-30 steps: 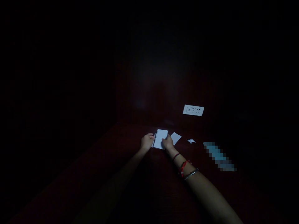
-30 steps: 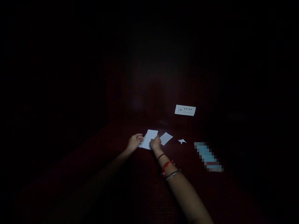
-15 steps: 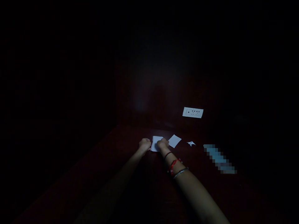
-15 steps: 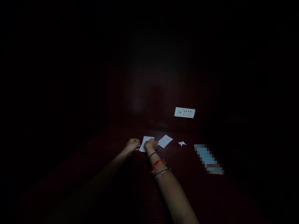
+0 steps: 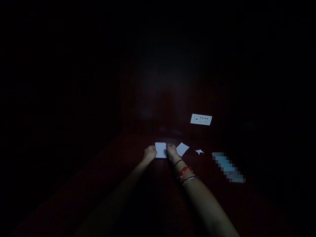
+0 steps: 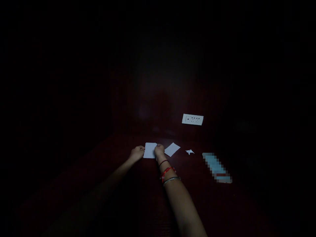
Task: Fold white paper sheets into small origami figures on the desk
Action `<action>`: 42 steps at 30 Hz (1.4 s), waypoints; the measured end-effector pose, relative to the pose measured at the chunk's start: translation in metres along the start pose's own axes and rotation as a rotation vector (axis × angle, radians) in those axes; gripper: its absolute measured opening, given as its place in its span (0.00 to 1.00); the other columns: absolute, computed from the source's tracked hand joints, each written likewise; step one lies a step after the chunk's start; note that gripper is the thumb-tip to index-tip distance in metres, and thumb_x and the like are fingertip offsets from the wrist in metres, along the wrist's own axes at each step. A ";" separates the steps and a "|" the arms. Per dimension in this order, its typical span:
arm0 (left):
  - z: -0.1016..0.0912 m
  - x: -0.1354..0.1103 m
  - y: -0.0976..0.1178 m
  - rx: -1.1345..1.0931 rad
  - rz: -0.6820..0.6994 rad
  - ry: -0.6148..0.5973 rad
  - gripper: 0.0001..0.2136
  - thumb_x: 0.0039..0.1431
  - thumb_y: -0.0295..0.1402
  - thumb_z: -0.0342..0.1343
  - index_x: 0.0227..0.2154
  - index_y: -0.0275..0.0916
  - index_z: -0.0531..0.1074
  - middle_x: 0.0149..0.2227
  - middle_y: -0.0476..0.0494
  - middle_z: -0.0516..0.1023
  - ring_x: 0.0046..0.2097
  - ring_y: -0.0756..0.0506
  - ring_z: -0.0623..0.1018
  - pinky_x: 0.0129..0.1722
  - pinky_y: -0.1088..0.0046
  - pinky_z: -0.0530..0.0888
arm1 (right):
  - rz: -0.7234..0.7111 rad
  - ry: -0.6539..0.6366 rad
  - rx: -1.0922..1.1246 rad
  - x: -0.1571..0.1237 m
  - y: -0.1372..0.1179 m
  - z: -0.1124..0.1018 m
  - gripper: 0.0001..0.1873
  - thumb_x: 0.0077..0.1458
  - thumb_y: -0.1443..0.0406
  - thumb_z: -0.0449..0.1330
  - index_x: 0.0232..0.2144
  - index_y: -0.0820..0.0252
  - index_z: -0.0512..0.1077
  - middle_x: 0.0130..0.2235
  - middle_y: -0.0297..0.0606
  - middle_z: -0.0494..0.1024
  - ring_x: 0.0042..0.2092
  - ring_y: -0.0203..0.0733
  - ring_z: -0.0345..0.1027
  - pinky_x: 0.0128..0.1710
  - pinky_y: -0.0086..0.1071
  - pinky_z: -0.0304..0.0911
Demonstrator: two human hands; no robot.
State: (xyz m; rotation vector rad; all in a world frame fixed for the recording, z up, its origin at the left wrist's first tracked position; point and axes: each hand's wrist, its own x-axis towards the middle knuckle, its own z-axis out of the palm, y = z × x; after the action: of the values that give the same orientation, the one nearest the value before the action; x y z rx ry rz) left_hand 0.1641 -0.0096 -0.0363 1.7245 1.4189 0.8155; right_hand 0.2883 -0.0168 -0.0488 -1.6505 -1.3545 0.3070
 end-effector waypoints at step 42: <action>0.027 -0.091 -0.026 0.533 1.032 -0.279 0.14 0.58 0.35 0.42 0.47 0.46 0.61 0.50 0.46 0.59 0.51 0.45 0.60 0.48 0.64 0.62 | -0.396 -0.522 -0.253 -0.093 0.061 -0.137 0.28 0.48 0.61 0.54 0.52 0.57 0.54 0.49 0.41 0.61 0.49 0.44 0.52 0.48 0.39 0.51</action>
State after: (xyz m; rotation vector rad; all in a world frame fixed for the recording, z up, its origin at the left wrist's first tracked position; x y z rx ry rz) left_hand 0.1563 -0.1000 -0.0741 2.9134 0.4908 0.6566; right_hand 0.3884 -0.1618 -0.0573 -1.5089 -2.1500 0.3548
